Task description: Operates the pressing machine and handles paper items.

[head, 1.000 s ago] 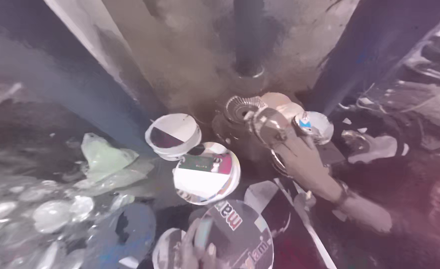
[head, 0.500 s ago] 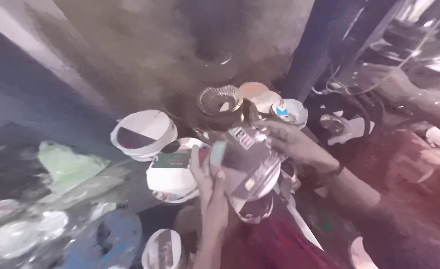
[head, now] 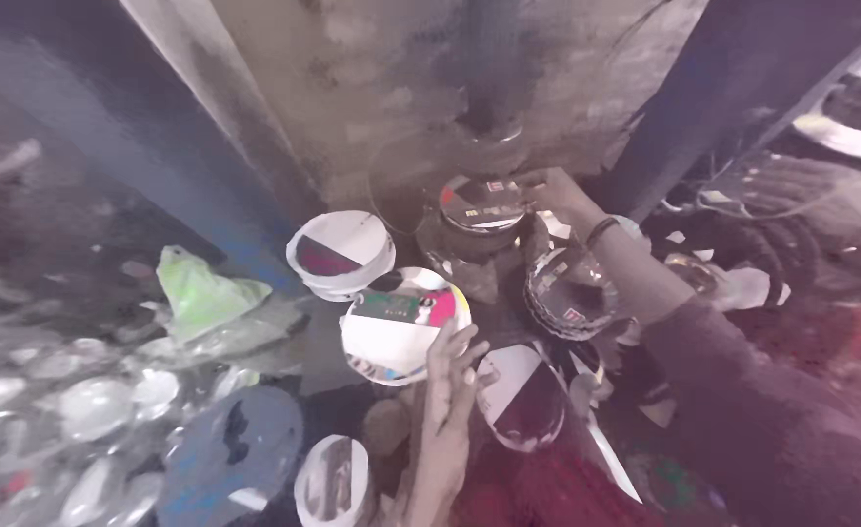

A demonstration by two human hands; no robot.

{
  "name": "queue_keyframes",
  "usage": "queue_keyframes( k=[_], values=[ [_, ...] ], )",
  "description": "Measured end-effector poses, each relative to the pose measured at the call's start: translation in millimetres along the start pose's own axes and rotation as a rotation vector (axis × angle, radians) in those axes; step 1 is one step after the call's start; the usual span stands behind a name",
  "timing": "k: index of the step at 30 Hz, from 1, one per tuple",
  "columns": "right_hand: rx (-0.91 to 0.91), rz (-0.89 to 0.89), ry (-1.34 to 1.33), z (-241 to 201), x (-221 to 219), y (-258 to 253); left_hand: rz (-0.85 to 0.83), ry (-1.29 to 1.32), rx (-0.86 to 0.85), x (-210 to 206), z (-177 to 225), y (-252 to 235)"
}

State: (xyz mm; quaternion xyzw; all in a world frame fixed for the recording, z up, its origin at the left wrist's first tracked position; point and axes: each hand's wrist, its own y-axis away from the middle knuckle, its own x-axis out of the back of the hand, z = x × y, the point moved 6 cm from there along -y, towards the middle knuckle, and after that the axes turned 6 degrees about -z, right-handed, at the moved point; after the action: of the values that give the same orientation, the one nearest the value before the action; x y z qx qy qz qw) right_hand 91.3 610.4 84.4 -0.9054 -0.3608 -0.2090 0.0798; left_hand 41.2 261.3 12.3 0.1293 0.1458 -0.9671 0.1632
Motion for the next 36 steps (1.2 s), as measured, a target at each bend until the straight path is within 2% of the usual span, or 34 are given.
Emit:
queue_keyframes(
  k=[4,7,10,12,14,16,20,23,26,29,30,33,35,36],
  values=[
    [-0.002,0.02,0.147,-2.8,8.8,7.4,-0.026,0.015,0.004,-4.8,-3.6,0.1],
    [0.054,0.01,0.449,-6.2,22.5,35.7,-0.088,0.039,0.065,-14.0,-14.2,1.6],
    [0.145,-0.259,0.735,1.2,16.4,74.5,-0.143,0.099,0.226,-31.1,-37.2,1.5],
    [0.118,-0.38,0.821,20.9,9.8,91.3,-0.172,0.144,0.359,-48.6,-54.4,-1.2],
    [0.071,-0.421,0.94,48.2,5.5,96.0,-0.18,0.189,0.453,-68.1,-68.1,-4.4],
    [0.109,-0.373,0.961,58.0,-1.1,104.4,-0.145,0.236,0.501,-86.8,-76.2,-6.6],
    [0.249,-0.159,0.765,40.1,-26.9,157.4,0.016,0.313,0.513,-107.0,-79.8,-1.2],
    [0.217,0.033,0.668,34.9,-46.4,186.3,0.099,0.272,0.48,-102.7,-85.9,6.0],
    [0.291,0.223,0.391,41.1,-35.7,202.2,0.116,0.199,0.432,-94.8,-89.7,11.0],
    [0.262,0.471,0.146,60.4,-8.5,218.1,0.152,0.138,0.445,-89.5,-92.3,13.2],
    [0.262,0.605,0.174,61.4,1.3,226.0,0.195,0.143,0.462,-86.8,-95.1,13.4],
    [0.258,1.016,0.486,37.8,23.8,251.9,0.294,0.179,0.49,-76.0,-97.4,14.1],
    [0.187,1.131,0.611,22.4,22.6,262.9,0.362,0.212,0.497,-72.2,-94.8,13.5],
    [0.14,1.108,0.631,20.9,15.6,266.1,0.387,0.26,0.506,-72.2,-92.5,13.4]
  ],
)
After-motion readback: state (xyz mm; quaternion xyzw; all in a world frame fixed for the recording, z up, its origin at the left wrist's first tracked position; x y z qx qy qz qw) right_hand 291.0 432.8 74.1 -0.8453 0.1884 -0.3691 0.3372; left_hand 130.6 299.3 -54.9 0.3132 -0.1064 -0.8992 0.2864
